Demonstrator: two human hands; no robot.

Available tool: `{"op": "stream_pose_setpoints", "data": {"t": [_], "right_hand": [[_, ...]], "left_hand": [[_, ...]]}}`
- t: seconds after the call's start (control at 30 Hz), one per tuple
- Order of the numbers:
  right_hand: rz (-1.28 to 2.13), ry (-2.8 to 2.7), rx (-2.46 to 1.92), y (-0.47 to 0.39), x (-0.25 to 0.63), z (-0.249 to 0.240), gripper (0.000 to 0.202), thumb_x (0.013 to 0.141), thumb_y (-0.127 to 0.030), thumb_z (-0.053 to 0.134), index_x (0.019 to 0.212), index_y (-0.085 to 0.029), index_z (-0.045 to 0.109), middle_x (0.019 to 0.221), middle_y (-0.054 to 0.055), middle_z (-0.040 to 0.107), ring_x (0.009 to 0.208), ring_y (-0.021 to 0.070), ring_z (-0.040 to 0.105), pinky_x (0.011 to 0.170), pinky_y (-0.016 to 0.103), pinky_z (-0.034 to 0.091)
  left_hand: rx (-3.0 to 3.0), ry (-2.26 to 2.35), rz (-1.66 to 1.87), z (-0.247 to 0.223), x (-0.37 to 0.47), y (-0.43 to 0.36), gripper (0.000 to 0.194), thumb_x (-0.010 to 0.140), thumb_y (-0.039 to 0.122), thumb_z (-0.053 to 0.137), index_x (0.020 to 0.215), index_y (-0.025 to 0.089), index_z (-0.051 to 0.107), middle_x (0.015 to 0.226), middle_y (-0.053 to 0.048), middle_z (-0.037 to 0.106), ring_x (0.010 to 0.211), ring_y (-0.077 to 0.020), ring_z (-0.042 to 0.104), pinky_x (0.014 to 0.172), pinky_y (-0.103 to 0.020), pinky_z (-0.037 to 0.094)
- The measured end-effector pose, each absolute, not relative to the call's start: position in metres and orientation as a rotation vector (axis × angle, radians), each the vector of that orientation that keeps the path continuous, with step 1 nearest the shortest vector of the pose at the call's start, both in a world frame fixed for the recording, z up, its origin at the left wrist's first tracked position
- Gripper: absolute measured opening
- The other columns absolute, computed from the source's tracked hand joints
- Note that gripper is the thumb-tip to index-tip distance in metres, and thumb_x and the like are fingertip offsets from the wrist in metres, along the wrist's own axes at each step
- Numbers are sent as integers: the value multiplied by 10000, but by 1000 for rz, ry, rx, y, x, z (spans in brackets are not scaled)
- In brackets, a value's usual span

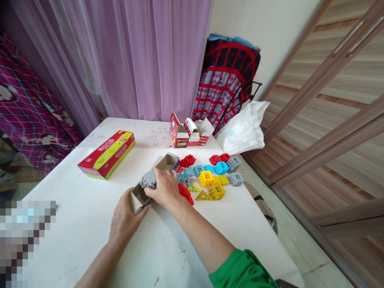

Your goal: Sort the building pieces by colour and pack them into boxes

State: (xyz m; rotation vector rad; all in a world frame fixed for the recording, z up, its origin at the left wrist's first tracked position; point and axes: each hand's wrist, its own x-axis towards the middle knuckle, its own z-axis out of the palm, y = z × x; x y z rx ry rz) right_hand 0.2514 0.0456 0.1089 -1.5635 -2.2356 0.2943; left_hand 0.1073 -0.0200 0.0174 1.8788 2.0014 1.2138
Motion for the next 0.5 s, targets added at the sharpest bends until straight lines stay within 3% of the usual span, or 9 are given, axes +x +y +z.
{"op": "stream_pose_setpoints", "data": {"t": [0.23, 0.5], "right_hand": [[181, -2052, -1522, 41, 283, 124, 645, 702, -407, 671, 1292, -206, 504, 1169, 94, 647, 1072, 274, 559, 993, 433, 337], [-188, -1512, -1975, 6, 445, 96, 704, 733, -525, 553, 1310, -129, 480, 1175, 173, 637, 1038, 316, 594, 900, 430, 444]], "left_hand": [[1890, 2012, 1222, 17, 101, -18, 730, 727, 518, 641, 1319, 157, 411, 1196, -158, 613, 1097, -320, 609, 903, -466, 504], [1736, 2078, 1146, 20, 91, -17, 809, 683, 587, 640, 1322, 145, 413, 1245, -166, 585, 1135, -330, 582, 955, -463, 475]]}}
